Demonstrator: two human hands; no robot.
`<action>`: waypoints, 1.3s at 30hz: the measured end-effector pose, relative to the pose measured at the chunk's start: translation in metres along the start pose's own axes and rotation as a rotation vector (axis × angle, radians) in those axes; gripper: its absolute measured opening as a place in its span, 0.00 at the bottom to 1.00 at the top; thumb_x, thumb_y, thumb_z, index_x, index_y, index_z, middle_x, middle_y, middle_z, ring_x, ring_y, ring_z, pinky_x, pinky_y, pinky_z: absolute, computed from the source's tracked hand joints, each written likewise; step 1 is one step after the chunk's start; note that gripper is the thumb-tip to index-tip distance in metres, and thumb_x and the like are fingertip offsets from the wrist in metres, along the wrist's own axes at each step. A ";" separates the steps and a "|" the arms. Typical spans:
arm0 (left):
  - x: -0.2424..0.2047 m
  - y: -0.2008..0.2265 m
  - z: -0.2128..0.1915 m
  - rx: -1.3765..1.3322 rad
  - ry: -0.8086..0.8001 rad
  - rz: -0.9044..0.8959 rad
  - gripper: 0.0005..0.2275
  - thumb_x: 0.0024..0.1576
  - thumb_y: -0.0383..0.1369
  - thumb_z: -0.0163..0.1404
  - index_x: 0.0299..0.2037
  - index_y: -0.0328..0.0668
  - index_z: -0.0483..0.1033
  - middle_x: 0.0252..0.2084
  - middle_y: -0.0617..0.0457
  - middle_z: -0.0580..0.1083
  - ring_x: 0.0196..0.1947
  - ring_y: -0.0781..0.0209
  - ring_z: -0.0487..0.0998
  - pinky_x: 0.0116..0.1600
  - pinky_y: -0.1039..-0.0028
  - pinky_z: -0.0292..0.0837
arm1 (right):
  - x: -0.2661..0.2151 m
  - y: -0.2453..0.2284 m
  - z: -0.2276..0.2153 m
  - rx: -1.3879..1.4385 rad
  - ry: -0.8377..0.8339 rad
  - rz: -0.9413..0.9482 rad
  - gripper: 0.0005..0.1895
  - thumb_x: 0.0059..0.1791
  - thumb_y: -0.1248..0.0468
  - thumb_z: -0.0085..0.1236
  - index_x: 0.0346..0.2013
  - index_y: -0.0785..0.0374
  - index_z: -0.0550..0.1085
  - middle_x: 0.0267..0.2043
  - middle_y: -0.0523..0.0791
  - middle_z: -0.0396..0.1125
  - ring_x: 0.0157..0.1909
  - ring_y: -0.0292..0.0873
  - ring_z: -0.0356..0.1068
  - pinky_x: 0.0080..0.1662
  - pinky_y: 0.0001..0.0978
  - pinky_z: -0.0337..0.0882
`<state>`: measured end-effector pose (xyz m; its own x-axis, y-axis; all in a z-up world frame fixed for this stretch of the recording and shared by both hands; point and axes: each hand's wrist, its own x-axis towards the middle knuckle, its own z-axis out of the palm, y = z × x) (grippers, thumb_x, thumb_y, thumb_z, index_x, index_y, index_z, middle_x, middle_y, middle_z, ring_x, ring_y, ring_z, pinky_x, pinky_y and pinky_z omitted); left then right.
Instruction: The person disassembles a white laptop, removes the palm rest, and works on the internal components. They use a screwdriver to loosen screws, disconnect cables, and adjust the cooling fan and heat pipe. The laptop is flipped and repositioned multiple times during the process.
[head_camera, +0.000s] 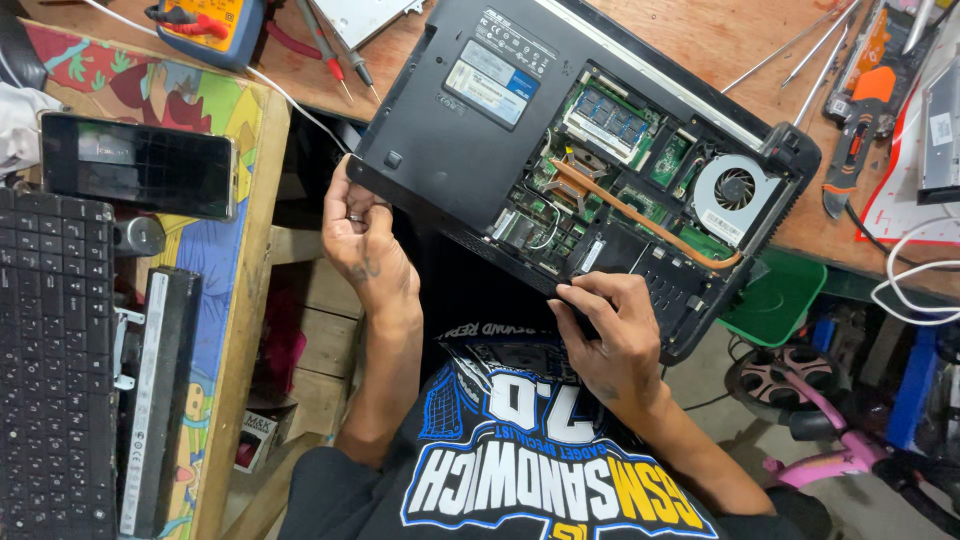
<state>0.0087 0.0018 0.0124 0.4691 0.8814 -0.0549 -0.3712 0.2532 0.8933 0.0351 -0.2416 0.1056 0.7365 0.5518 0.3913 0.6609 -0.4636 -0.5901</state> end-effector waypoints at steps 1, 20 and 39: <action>0.000 0.000 -0.001 0.007 0.005 -0.012 0.21 0.56 0.11 0.41 0.61 0.25 0.70 0.48 0.50 0.76 0.47 0.67 0.76 0.60 0.77 0.73 | 0.000 -0.001 0.001 -0.008 -0.001 0.003 0.15 0.42 0.73 0.72 0.41 0.64 0.77 0.43 0.48 0.69 0.45 0.50 0.70 0.44 0.38 0.72; -0.004 0.050 -0.016 0.013 -0.259 -0.308 0.26 0.60 0.21 0.46 0.72 0.31 0.62 0.52 0.54 0.73 0.49 0.69 0.72 0.52 0.78 0.67 | 0.000 -0.011 0.007 -0.109 -0.024 0.068 0.16 0.43 0.72 0.74 0.42 0.66 0.77 0.43 0.49 0.68 0.43 0.46 0.71 0.43 0.33 0.73; -0.009 0.039 -0.014 0.253 -0.193 -0.112 0.24 0.60 0.16 0.46 0.69 0.30 0.67 0.59 0.48 0.69 0.62 0.58 0.72 0.71 0.68 0.65 | 0.029 -0.017 0.012 -0.279 -0.117 -0.078 0.26 0.41 0.64 0.77 0.51 0.64 0.74 0.48 0.48 0.70 0.51 0.52 0.66 0.55 0.45 0.65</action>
<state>-0.0210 0.0087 0.0414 0.6481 0.7555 -0.0953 -0.1096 0.2163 0.9702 0.0432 -0.2092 0.1186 0.6709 0.6619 0.3344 0.7410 -0.5802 -0.3382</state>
